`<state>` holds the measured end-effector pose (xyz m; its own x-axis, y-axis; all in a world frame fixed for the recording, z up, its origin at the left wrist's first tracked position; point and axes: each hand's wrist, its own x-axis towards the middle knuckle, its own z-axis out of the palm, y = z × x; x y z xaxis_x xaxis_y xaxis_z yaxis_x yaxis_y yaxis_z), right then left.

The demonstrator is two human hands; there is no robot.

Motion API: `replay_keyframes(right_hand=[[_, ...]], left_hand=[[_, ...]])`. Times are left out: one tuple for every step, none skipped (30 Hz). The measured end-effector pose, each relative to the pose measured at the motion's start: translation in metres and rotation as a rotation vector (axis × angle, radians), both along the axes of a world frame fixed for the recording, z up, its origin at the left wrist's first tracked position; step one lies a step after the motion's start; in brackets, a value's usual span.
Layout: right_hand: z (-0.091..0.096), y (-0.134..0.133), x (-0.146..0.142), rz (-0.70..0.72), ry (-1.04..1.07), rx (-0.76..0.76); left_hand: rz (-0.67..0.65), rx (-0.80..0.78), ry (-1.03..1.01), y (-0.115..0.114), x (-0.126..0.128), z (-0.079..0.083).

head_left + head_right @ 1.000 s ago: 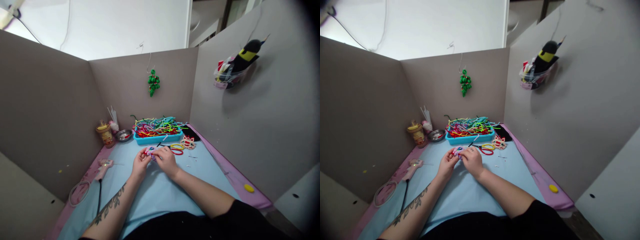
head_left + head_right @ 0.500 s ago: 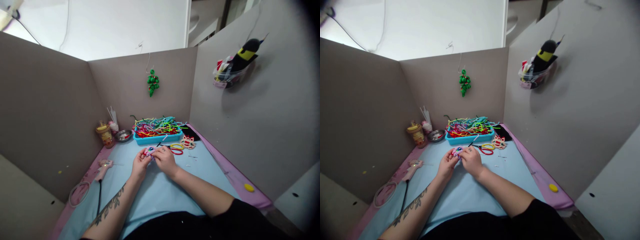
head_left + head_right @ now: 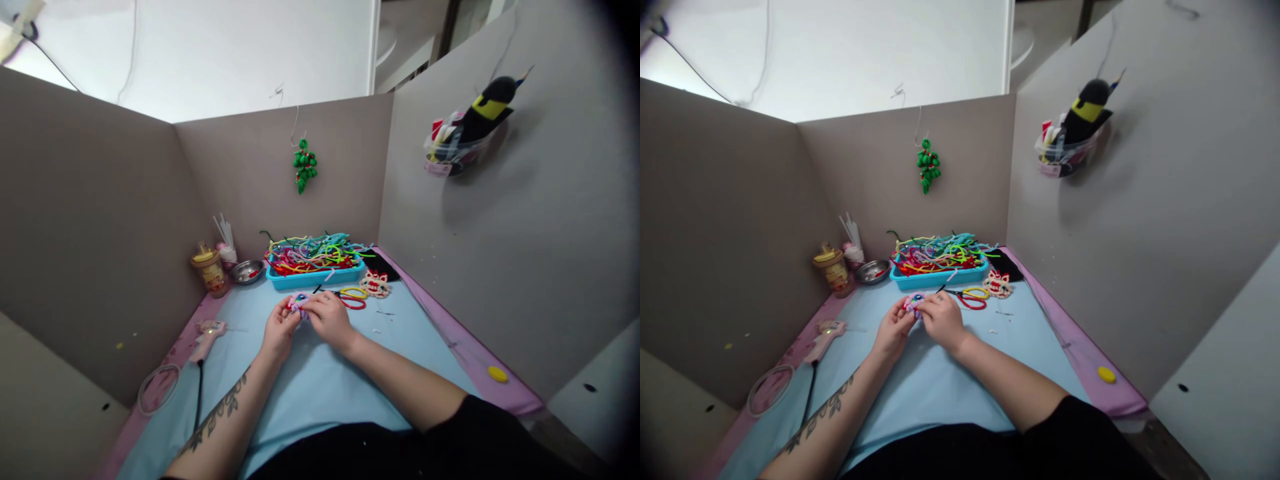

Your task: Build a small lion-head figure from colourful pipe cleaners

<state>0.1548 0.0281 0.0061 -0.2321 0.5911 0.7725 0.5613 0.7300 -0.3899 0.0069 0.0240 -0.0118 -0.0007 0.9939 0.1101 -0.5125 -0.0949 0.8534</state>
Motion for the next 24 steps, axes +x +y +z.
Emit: replay_keyframes(right_hand=[[0.001,0.000,0.001,0.025,0.032,-0.007],[0.002,0.000,0.003,0.054,0.069,-0.013],[0.004,0.000,0.004,0.081,0.111,-0.016],[0.005,0.001,0.006,0.103,0.152,-0.017],[0.005,0.001,0.008,0.114,0.195,-0.018],[0.005,0.002,0.009,0.112,0.238,-0.022],[0.004,0.003,0.010,0.100,0.280,-0.033],[0.002,0.004,0.010,0.080,0.320,-0.055],[-0.001,0.005,0.010,0.056,0.358,-0.088],[-0.004,0.006,0.009,0.034,0.391,-0.129],[-0.007,0.007,0.008,0.014,0.422,-0.173],[-0.009,0.007,0.007,-0.002,0.448,-0.212],[-0.010,0.007,0.006,-0.009,0.464,-0.237],[-0.010,0.005,0.006,-0.003,0.459,-0.248],[-0.009,0.004,0.006,0.013,0.434,-0.238],[-0.007,0.002,0.006,0.039,0.395,-0.214],[-0.004,-0.001,0.006,0.066,0.356,-0.186],[-0.002,-0.003,0.006,0.093,0.323,-0.160],[0.000,-0.004,0.006,0.116,0.294,-0.140],[0.002,-0.005,0.007,0.133,0.271,-0.126],[0.003,-0.006,0.007,0.143,0.254,-0.116],[0.003,-0.006,0.007,0.147,0.240,-0.106],[0.003,-0.006,0.007,0.147,0.232,-0.096],[0.003,-0.005,0.007,0.146,0.225,-0.084]], left_hand=[[-0.015,0.007,-0.014,0.001,0.000,0.000],[-0.028,0.014,-0.032,0.001,-0.001,0.001],[-0.039,0.021,-0.051,0.001,-0.002,0.001],[-0.045,0.026,-0.072,0.002,-0.002,0.002],[-0.047,0.030,-0.089,0.002,-0.003,0.003],[-0.046,0.033,-0.103,0.002,-0.004,0.004],[-0.044,0.038,-0.112,0.002,-0.005,0.006],[-0.041,0.045,-0.119,0.002,-0.006,0.007],[-0.037,0.055,-0.125,0.002,-0.008,0.009],[-0.034,0.065,-0.128,0.002,-0.009,0.011],[-0.033,0.075,-0.130,0.001,-0.011,0.013],[-0.036,0.084,-0.129,0.001,-0.012,0.015],[-0.046,0.093,-0.124,0.001,-0.014,0.017],[-0.058,0.100,-0.118,0.001,-0.015,0.018],[-0.067,0.103,-0.110,0.001,-0.017,0.020],[-0.073,0.102,-0.104,0.000,-0.018,0.021],[-0.075,0.099,-0.099,0.000,-0.018,0.021],[-0.076,0.093,-0.096,0.000,-0.019,0.021],[-0.077,0.088,-0.097,0.000,-0.019,0.021],[-0.081,0.084,-0.100,0.000,-0.019,0.020],[-0.089,0.082,-0.107,0.000,-0.018,0.019],[-0.098,0.082,-0.115,0.000,-0.018,0.018],[-0.106,0.082,-0.120,0.000,-0.017,0.018],[-0.111,0.081,-0.122,0.001,-0.016,0.017]])
